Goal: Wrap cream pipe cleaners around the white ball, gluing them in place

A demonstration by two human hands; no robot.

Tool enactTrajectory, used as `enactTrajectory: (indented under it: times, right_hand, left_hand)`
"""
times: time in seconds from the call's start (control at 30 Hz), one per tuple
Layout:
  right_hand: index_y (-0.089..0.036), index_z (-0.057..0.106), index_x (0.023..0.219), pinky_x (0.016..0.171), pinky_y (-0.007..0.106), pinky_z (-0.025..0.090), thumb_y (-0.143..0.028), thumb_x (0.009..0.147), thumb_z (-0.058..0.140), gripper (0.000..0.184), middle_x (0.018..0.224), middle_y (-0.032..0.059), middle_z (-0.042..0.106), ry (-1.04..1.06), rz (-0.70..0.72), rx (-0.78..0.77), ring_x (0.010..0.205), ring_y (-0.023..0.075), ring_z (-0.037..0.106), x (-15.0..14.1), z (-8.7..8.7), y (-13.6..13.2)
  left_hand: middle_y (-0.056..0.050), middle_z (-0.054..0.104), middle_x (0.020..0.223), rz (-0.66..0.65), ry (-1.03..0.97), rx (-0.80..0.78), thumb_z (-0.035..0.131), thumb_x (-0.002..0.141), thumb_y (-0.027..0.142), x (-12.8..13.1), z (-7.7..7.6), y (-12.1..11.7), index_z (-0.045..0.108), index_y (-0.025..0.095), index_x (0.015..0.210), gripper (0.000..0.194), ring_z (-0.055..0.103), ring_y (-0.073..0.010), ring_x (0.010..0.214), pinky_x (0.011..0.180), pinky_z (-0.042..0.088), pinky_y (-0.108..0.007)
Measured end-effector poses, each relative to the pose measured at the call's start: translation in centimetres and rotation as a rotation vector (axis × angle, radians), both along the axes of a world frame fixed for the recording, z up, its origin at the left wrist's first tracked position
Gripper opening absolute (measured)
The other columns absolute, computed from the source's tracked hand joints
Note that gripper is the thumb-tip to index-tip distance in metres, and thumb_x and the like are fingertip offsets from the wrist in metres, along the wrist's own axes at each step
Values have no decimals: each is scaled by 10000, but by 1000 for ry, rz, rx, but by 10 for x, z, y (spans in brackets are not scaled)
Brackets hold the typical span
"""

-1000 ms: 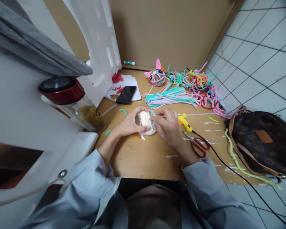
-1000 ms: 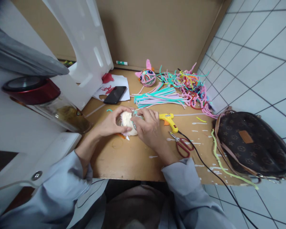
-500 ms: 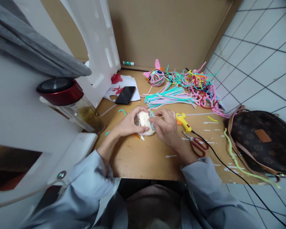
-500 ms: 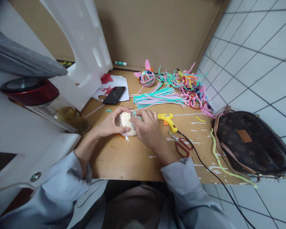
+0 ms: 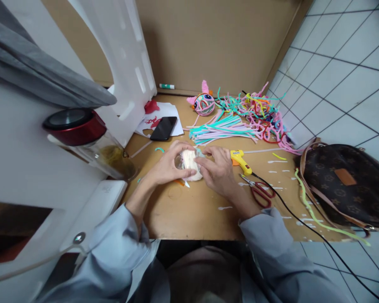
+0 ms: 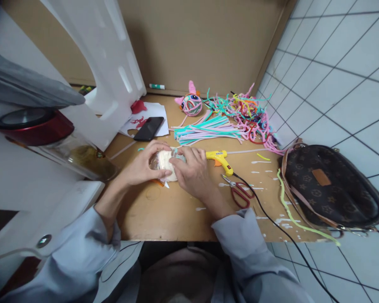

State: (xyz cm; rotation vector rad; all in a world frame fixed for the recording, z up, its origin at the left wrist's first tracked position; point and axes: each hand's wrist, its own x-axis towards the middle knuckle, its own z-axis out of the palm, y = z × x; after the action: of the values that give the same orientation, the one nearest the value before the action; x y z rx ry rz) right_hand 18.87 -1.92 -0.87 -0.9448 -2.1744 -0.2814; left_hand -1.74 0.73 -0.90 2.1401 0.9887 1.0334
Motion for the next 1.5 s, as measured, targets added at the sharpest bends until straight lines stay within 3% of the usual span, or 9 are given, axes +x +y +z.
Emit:
enactTrajectory:
  times: [0.1, 0.4, 0.73, 0.9, 1.2, 1.5]
  right_hand:
    - [-236, 691, 998, 829, 348, 330, -166, 926, 527, 193, 1057, 73, 606, 2, -9, 11, 968, 209, 509, 0, 1, 0]
    - [-226, 697, 989, 837, 360, 330, -166, 927, 518, 198, 1068, 83, 621, 7, -18, 18, 987, 218, 516, 1, 1, -2]
    - [-229, 694, 976, 851, 362, 339, -182, 933, 518, 187, 1074, 83, 636, 5, -30, -9, 1007, 220, 533, 0, 0, -4]
    - [-214, 693, 965, 846, 360, 332, -191, 941, 517, 179, 1057, 83, 632, 28, -31, -5, 988, 214, 530, 0, 2, -5]
    - [-213, 693, 957, 853, 370, 336, -212, 931, 525, 169, 1063, 83, 632, 39, -45, -23, 1002, 223, 537, 0, 2, -5]
    - [-207, 699, 991, 845, 369, 344, -254, 947, 501, 208, 1053, 88, 627, 48, -63, -35, 972, 222, 523, -1, 1, -6]
  left_hand:
    - [-91, 576, 1191, -7, -11, 20, 775, 727, 401, 0, 1, -2, 555, 198, 1186, 548, 592, -253, 1110, 961, 498, -384]
    - [-121, 606, 1260, -11, 6, 111, 771, 764, 439, -1, 1, -3, 637, 208, 1089, 422, 571, -287, 1222, 1048, 456, -459]
    - [-142, 597, 1284, -14, 93, 171, 722, 816, 423, 0, 7, -9, 617, 187, 1134, 410, 587, -288, 1215, 1042, 465, -435]
    - [-153, 578, 1330, -27, 168, 211, 727, 827, 453, 0, 8, -11, 572, 195, 1216, 492, 583, -294, 1242, 1054, 465, -434]
    - [-170, 530, 1407, -65, 171, 223, 812, 720, 531, 3, 1, -11, 481, 223, 1311, 744, 532, -336, 1309, 1097, 441, -488]
    - [-192, 445, 1450, -100, 208, 211, 828, 683, 562, 3, -6, -10, 444, 232, 1349, 837, 460, -363, 1361, 1119, 418, -520]
